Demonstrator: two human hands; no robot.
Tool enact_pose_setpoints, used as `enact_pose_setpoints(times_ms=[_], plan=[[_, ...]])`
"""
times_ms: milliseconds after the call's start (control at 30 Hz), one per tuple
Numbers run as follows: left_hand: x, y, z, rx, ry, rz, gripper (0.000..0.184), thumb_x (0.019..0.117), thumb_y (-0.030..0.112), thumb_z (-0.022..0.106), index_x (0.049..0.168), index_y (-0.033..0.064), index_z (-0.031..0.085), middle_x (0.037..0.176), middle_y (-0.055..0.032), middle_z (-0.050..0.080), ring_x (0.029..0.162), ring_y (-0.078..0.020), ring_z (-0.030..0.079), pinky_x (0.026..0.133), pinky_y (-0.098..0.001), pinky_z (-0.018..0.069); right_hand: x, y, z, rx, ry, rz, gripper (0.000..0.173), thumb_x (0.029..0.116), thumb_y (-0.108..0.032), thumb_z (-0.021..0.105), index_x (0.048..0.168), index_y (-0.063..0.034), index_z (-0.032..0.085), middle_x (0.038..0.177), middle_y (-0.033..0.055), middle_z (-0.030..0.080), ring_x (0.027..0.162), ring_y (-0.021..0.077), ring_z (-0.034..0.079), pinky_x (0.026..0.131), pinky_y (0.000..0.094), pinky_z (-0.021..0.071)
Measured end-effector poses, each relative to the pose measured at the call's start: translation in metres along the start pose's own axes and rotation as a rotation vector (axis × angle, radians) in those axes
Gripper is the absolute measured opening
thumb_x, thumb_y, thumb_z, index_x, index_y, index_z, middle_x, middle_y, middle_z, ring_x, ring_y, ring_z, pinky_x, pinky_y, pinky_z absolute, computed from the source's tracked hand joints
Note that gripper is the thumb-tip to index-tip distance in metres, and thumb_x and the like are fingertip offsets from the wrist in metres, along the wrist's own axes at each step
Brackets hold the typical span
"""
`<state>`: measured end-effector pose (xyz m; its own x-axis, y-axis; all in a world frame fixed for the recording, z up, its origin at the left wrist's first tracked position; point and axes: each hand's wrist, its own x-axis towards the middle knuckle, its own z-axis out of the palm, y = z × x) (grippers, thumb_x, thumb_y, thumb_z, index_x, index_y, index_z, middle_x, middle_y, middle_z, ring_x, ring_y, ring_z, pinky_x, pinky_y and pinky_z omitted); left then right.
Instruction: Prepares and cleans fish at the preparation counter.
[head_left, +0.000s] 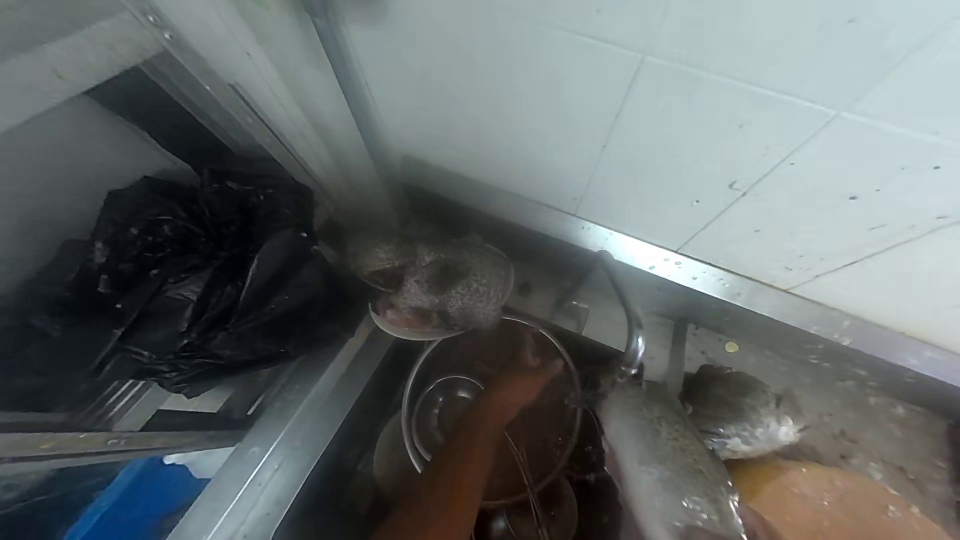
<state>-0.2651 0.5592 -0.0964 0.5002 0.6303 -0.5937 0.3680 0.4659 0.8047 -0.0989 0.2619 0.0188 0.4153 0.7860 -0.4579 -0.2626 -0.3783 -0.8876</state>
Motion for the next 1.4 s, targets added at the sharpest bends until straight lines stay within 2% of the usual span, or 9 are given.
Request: enact_pose_setpoints(times_ms=[167,367,567,733,867,1033,1133,1267,1400], plan=[[-0.040,-0.025,0.039,-0.621,-0.438,-0.104,0.071,0.1081,0.058,0.022,0.151,0.0046,0.042,0.139,-0.0139,0.061,0.126,-0.0277,0.061,0.103,-0.0516,0.0527,0.042,-0.020,0.024,-0.126,0.000,-0.026,0.051,0.0839,-0.021,0.082,0.128,-0.0034,0.061,0.108,0.0080,0.076,0.097,0.0196,0.075,0.087,0.0393,0.0647],[-0.069,0.001,0.060,-0.910,-0.297,-0.080,0.044,0.0959,0.018,0.068,0.134,0.0014,0.052,0.113,-0.0158,0.069,0.102,-0.0243,0.070,0.091,-0.0433,0.0594,0.090,-0.021,0.062,-0.212,-0.093,-0.042,0.049,0.0997,-0.047,0.064,0.129,-0.0072,0.064,0.110,0.0075,0.074,0.100,0.0186,0.073,0.089,0.0373,0.0630],[-0.055,0.011,0.062,-0.863,-0.094,-0.080,0.052,0.1012,0.037,0.063,0.142,0.0077,0.051,0.127,-0.0152,0.067,0.115,-0.0264,0.067,0.099,-0.0471,0.0566,0.115,-0.011,0.084,-0.268,0.168,-0.143,0.038,0.1102,-0.038,0.044,0.123,-0.0103,0.067,0.103,0.0055,0.072,0.094,0.0131,0.071,0.082,0.0334,0.0616],[-0.046,0.008,0.066,-0.916,0.053,-0.056,0.062,0.1029,0.063,0.040,0.140,0.0166,0.056,0.120,-0.0119,0.070,0.107,-0.0255,0.070,0.089,-0.0479,0.0599,0.115,-0.026,0.085,-0.312,-0.153,-0.167,0.054,0.0972,-0.038,0.071,0.139,-0.0090,0.055,0.116,0.0056,0.073,0.105,0.0169,0.072,0.092,0.0356,0.0623],[-0.038,0.002,0.080,-0.890,0.101,0.000,0.056,0.1084,0.054,0.033,0.144,0.0149,0.051,0.128,-0.0118,0.067,0.114,-0.0238,0.066,0.096,-0.0458,0.0569,0.111,-0.031,0.094,-0.751,0.018,-0.128,0.068,0.0853,-0.043,0.077,0.143,-0.0172,0.052,0.115,-0.0025,0.072,0.102,0.0063,0.071,0.091,0.0316,0.0614],[-0.046,0.003,0.077,-0.891,-0.048,-0.072,0.063,0.1069,0.060,0.028,0.144,0.0152,0.051,0.128,-0.0105,0.066,0.115,-0.0225,0.065,0.097,-0.0449,0.0557,0.080,-0.003,0.100,-1.243,0.149,-0.512,0.054,0.0940,-0.026,0.069,0.145,-0.0116,0.060,0.140,0.0115,0.065,0.126,0.0296,0.064,0.100,0.0475,0.0576],[-0.052,0.003,0.069,-1.009,-0.213,-0.035,0.076,0.1014,0.070,0.030,0.143,0.0101,0.052,0.123,-0.0169,0.068,0.112,-0.0287,0.068,0.093,-0.0499,0.0579,0.068,0.008,0.084,-1.030,0.063,-0.575,0.041,0.0998,-0.038,0.066,0.133,-0.0144,0.071,0.146,0.0116,0.060,0.133,0.0258,0.059,0.107,0.0432,0.0533],[-0.052,-0.013,0.070,-0.840,-0.264,-0.045,0.047,0.0948,0.029,0.063,0.132,0.0010,0.056,0.119,-0.0194,0.068,0.108,-0.0294,0.068,0.094,-0.0490,0.0578,0.081,0.023,0.054,-0.471,0.112,-0.245,0.067,0.0957,-0.039,0.073,0.149,-0.0050,0.051,0.139,0.0102,0.062,0.120,0.0177,0.066,0.098,0.0371,0.0609],[-0.051,-0.001,0.076,-0.701,-0.209,0.044,0.035,0.1012,0.019,0.057,0.130,-0.0003,0.060,0.119,-0.0167,0.069,0.109,-0.0251,0.068,0.095,-0.0446,0.0575,0.090,0.038,0.048,0.012,-0.004,0.101,0.079,0.0781,-0.039,0.089,0.137,-0.0022,0.051,0.118,0.0106,0.072,0.108,0.0198,0.071,0.094,0.0379,0.0616]])
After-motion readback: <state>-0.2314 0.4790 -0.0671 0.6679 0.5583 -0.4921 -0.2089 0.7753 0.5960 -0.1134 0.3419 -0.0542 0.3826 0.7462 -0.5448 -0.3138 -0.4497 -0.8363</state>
